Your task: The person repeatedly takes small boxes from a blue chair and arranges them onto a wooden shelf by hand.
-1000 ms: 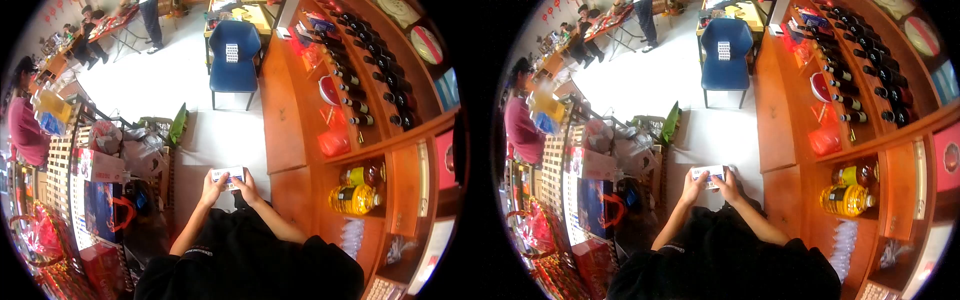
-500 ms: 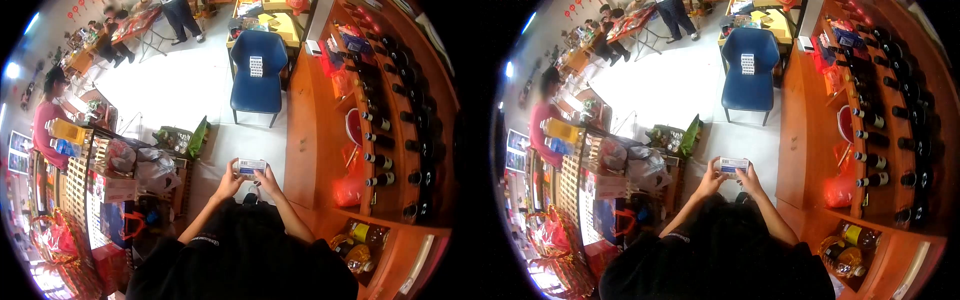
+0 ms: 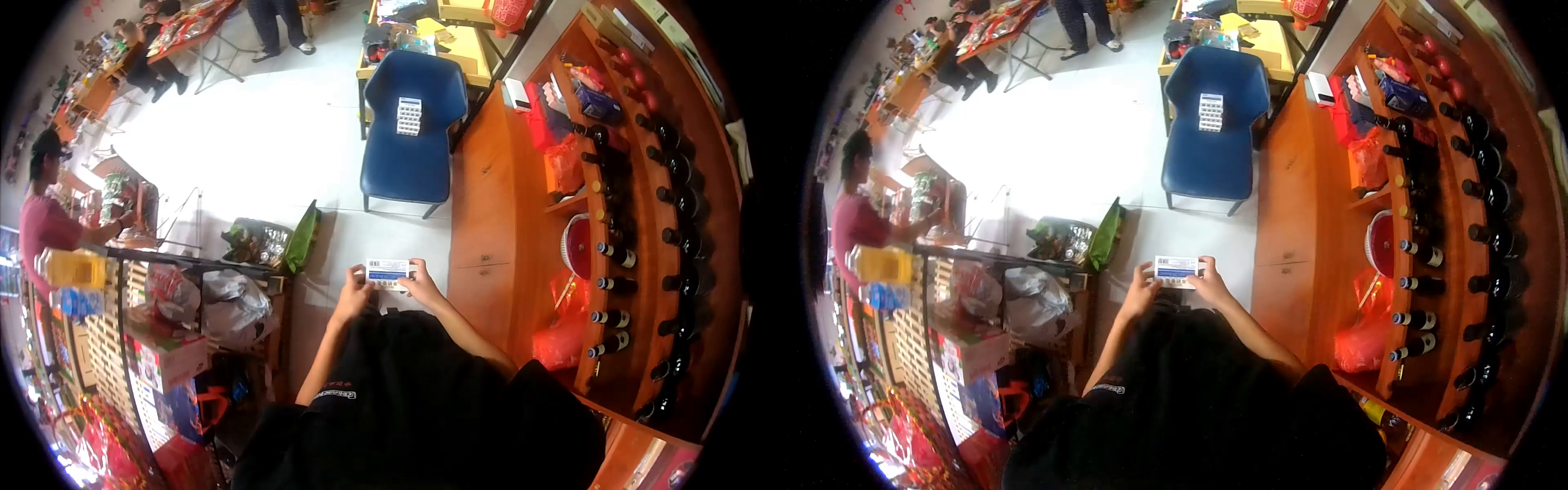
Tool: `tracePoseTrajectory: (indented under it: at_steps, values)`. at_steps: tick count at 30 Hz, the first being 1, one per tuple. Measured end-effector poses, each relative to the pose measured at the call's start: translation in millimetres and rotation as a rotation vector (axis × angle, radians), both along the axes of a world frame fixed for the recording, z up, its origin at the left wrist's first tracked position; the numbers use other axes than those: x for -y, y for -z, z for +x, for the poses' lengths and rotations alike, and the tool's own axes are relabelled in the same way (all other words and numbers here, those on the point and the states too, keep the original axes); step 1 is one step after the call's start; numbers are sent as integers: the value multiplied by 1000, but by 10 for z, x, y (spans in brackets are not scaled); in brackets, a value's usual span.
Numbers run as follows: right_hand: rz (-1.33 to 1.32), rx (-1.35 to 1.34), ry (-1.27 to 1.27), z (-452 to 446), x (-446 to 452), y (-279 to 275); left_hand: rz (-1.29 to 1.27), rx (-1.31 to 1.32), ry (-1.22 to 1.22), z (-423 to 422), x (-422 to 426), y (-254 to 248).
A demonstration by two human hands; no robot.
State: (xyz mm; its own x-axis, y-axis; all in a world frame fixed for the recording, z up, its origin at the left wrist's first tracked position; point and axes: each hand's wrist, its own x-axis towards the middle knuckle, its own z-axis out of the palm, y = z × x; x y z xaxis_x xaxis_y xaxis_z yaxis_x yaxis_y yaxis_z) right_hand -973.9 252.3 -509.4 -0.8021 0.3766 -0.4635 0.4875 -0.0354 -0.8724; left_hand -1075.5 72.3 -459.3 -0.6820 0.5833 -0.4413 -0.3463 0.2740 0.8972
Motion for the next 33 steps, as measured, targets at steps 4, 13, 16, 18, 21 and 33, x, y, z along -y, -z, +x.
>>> tracePoseTrajectory:
  at_steps: [4, 13, 16, 18, 21, 33]
  values:
    - [-75, 37, -3, -531, -210, -285, 30, 37, -82, -581, -171, 166]
    - [-63, 127, 41, -1332, -623, -296, -41, 38, 73, -1514, -616, 249]
    - [-81, 176, 44, -1502, -802, -253, -53, 49, 69, -1691, -895, 499]
    - [-41, 189, 68, -1618, -946, -100, -121, -104, 65, -1808, -1126, 717]
    - [-20, 208, 118, -1874, -1257, 273, -228, -210, 38, -1999, -1491, 1234]
    - [143, 50, 135, -3687, -3430, 1142, -278, -182, 72, -3744, -3869, 1723]
